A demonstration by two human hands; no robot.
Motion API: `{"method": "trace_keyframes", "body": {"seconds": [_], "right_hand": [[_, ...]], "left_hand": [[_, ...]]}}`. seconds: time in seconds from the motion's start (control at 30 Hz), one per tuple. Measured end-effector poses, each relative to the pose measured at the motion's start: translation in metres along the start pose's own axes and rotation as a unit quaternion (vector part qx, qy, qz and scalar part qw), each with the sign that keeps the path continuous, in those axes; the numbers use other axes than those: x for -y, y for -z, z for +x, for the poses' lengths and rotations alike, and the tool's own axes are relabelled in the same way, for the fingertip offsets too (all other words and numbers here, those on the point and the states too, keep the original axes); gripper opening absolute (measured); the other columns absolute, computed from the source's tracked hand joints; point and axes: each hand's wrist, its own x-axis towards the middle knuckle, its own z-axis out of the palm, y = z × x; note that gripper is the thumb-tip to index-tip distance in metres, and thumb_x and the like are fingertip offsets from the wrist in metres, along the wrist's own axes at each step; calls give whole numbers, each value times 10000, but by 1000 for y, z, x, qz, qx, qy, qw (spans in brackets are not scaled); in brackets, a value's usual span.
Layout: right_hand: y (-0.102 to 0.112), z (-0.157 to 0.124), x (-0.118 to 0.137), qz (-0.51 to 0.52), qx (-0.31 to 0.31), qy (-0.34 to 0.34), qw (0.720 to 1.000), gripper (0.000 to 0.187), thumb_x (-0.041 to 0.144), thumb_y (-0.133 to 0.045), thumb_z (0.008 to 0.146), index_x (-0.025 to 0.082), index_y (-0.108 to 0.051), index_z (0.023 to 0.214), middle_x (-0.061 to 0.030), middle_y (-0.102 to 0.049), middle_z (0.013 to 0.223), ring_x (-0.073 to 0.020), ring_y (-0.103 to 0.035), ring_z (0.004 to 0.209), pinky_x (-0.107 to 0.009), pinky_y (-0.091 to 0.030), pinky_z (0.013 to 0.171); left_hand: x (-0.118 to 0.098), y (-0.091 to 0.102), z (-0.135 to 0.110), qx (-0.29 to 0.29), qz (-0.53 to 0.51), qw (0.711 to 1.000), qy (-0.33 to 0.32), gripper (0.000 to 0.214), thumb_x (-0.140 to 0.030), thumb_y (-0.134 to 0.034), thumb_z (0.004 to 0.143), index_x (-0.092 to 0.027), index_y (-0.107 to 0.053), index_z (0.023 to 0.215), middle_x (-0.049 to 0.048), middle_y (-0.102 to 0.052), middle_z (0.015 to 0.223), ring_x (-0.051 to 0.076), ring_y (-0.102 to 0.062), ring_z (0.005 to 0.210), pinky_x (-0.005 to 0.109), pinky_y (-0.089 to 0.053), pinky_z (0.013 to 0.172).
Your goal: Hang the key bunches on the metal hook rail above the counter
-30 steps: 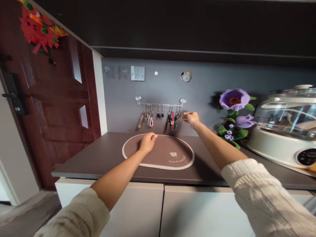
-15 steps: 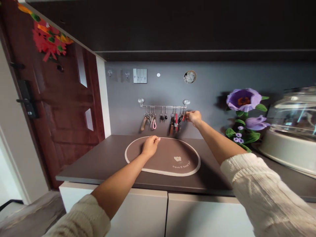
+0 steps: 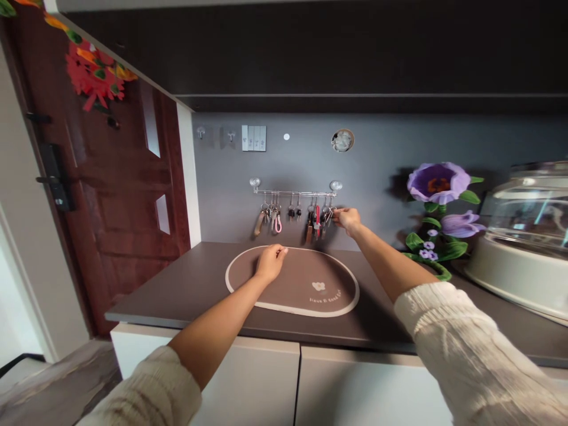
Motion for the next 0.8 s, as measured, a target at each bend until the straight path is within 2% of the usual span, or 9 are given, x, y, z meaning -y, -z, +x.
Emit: {"method": "trace_keyframes", "body": {"seconds": [0.17, 0.27, 0.33, 0.43, 0.57, 0.67, 0.8], "right_hand": [[2, -6, 0, -40, -35, 12, 999, 38, 143, -543, 667, 149, -569, 695, 5, -533, 546, -88, -485, 498, -225, -432, 518], [0, -20, -4, -72, -83, 44, 993, 172, 136, -542, 655, 146, -570, 824, -7, -557, 632, -93, -485, 542, -224, -422, 563], [-5, -36, -8, -65, -77, 66, 993, 274, 149, -540, 662, 141, -546, 936, -20, -569, 700, -98, -494, 572, -226, -418, 579], [-15, -67, -17, -32, 3, 103, 994, 403, 217, -522, 701, 145, -469, 1094, 6, -534, 682, -108, -492, 559, -238, -415, 557], [-23, -118, -27, -10, 105, 203, 973, 653, 316, -521, 735, 184, -245, 1312, 51, -481, 636, -112, -469, 562, -257, -421, 590], [-18, -153, -28, -9, 177, 253, 951, 817, 332, -534, 738, 172, -60, 1384, 46, -478, 636, -113, -449, 558, -265, -419, 601], [-2, -181, -29, -28, 262, 275, 925, 898, 317, -530, 746, 182, 82, 1389, 50, -467, 647, -103, -416, 542, -255, -411, 582]], "left_hand": [[-2, 1, 0, -6, -12, 1000, -1, 236, -309, -441, 797, -152, -581, 688, 17, -593, 696, 117, -511, 663, 232, -375, 636], [-3, 1, 0, -6, -25, 1000, 3, 207, -297, -454, 789, -153, -589, 725, 22, -600, 728, 116, -520, 674, 236, -391, 648], [-4, 2, -1, -6, -25, 1000, 2, 176, -283, -472, 778, -158, -596, 787, 16, -593, 731, 113, -517, 676, 237, -399, 655], [-9, 6, -5, -5, -13, 1000, -8, 263, -260, -510, 756, -178, -566, 999, -6, -571, 714, 108, -502, 669, 238, -401, 672], [-21, 15, -15, 8, -24, 999, -23, 582, -210, -532, 737, -231, -344, 1288, -40, -541, 695, 86, -483, 611, 220, -395, 654], [-32, 23, -24, 20, -56, 997, -46, 751, -169, -528, 730, -269, -149, 1371, -58, -518, 680, 72, -477, 597, 203, -394, 647], [-42, 35, -36, 61, -97, 990, -76, 890, -144, -531, 716, -246, 45, 1385, -66, -490, 665, 64, -460, 593, 191, -392, 638]]}}
